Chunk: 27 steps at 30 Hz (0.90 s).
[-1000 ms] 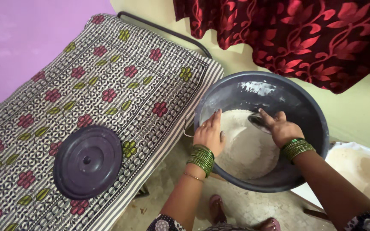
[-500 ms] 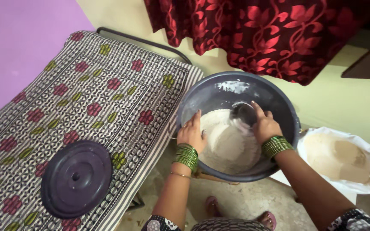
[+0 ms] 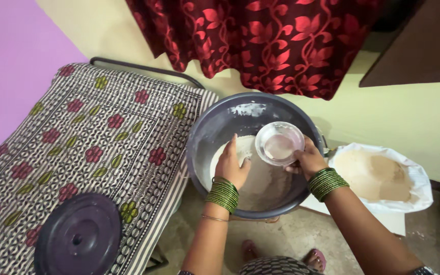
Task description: The person scoops flour from a bag into a bowl and transfers it to a larger basin, then spreads the flour by hand.
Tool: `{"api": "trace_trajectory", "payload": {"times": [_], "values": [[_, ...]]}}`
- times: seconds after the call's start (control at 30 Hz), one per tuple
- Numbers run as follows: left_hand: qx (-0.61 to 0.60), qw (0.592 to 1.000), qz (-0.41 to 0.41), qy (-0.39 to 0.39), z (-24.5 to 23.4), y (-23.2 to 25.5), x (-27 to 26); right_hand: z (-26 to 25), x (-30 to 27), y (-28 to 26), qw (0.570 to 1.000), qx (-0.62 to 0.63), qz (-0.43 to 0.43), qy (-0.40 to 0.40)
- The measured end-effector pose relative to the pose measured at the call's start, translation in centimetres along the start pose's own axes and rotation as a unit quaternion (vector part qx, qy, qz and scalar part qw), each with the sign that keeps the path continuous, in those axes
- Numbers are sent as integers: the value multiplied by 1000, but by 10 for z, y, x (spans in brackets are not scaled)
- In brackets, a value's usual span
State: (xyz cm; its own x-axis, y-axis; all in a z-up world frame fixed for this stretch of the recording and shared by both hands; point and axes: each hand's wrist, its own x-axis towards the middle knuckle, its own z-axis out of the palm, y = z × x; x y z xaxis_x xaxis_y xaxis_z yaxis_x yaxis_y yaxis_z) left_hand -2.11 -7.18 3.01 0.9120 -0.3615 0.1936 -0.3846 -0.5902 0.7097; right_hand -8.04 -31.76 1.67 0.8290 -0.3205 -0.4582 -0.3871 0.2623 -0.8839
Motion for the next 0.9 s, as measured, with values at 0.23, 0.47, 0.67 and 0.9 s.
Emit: {"api": "trace_trajectory", "payload": {"times": [0.23, 0.47, 0.67, 0.9], "values": [[-40, 997, 70, -19, 35, 48, 5, -44, -28, -19, 997, 76, -17, 18], [-80, 990, 105, -57, 79, 98, 10, -110, -44, -22, 992, 86, -25, 89], [-91, 983, 137, -85, 117, 131, 10, -177, -55, -14, 983, 105, -31, 148], [-113, 972, 173, -114, 168, 157, 8, -245, -51, 9, 974, 56, -32, 218]]}}
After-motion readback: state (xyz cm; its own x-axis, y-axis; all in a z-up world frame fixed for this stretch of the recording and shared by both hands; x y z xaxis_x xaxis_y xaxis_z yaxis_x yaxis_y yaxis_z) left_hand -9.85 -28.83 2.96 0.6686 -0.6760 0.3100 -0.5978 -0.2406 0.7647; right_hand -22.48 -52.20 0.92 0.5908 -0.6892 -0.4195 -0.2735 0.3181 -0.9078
